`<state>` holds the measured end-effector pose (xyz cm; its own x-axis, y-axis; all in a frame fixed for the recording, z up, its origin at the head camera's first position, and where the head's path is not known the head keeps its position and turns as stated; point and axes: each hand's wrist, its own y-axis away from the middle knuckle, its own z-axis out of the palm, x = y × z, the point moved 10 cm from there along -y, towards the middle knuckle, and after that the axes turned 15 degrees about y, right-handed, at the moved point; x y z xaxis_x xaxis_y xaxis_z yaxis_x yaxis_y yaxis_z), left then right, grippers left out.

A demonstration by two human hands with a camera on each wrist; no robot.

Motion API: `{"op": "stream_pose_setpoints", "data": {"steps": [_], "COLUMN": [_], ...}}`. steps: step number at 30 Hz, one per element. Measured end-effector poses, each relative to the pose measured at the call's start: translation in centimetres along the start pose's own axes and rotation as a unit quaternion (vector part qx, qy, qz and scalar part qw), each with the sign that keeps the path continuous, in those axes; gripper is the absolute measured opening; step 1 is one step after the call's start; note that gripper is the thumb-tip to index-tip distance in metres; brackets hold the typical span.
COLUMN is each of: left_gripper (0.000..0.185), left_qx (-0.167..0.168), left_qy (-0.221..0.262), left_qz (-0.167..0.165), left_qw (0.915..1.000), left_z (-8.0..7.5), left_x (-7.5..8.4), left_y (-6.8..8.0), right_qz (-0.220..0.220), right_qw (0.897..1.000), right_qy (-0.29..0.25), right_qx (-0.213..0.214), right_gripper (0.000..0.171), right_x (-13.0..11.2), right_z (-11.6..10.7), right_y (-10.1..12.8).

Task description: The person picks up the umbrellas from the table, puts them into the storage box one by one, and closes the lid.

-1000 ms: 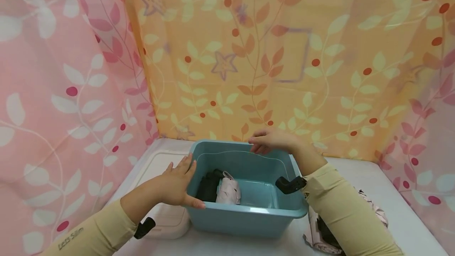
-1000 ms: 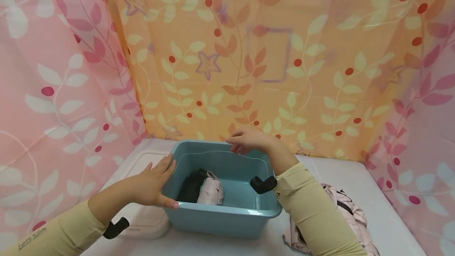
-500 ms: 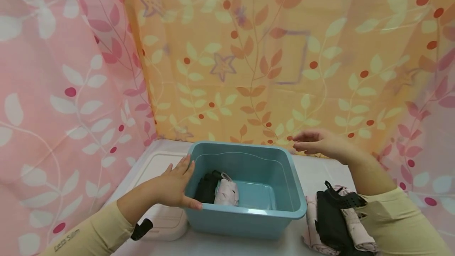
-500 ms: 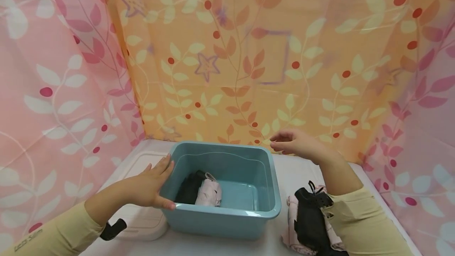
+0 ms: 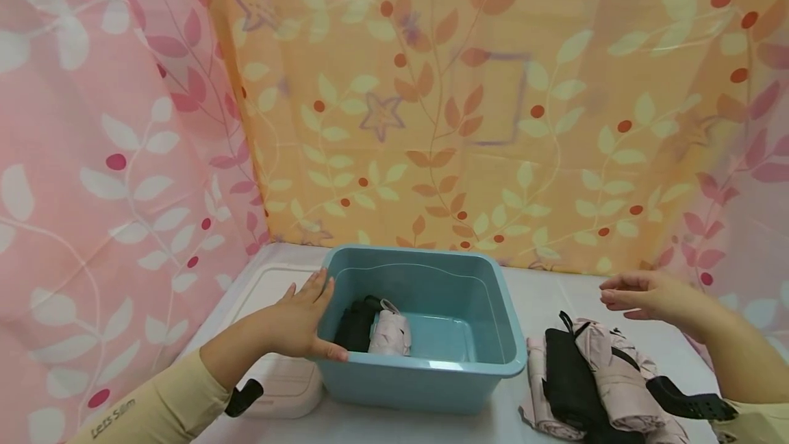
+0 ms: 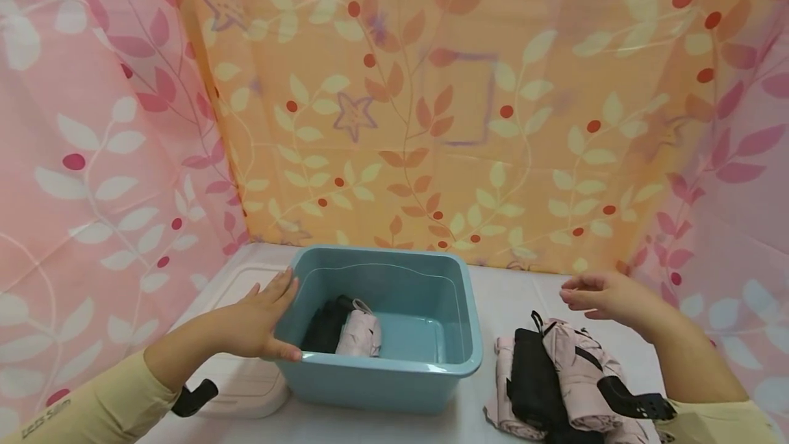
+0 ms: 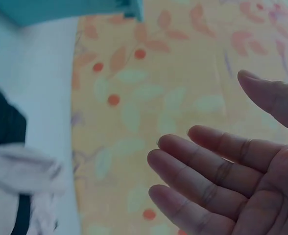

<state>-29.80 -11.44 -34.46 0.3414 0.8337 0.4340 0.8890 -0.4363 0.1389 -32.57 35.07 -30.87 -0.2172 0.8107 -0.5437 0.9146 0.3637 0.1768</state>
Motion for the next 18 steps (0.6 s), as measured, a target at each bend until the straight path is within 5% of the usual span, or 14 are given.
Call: {"op": "stream_pose_setpoints", "data": {"steps": [11,18], "left_gripper": [0.129,0.130], "left_qx": [0.006,0.002], "left_qy": [0.005,0.021], "left_qz": [-0.005,-0.007], "left_qw": [1.0000,0.9997], "left_z": [0.1,0.0], "left_x": [-0.2,-0.2], "left_y": [-0.3,-0.4], "right_qz": [0.085,0.105], "right_qw": [0.996,0.991], "right_qy": [-0.031,-0.069], "right_qx": [-0.027,-0.049], "right_gripper": [0.050,0.050], "right_x": [9.3,12.1], "right_z": [2.5,5.1], "right_y": [3.9,4.5]}}
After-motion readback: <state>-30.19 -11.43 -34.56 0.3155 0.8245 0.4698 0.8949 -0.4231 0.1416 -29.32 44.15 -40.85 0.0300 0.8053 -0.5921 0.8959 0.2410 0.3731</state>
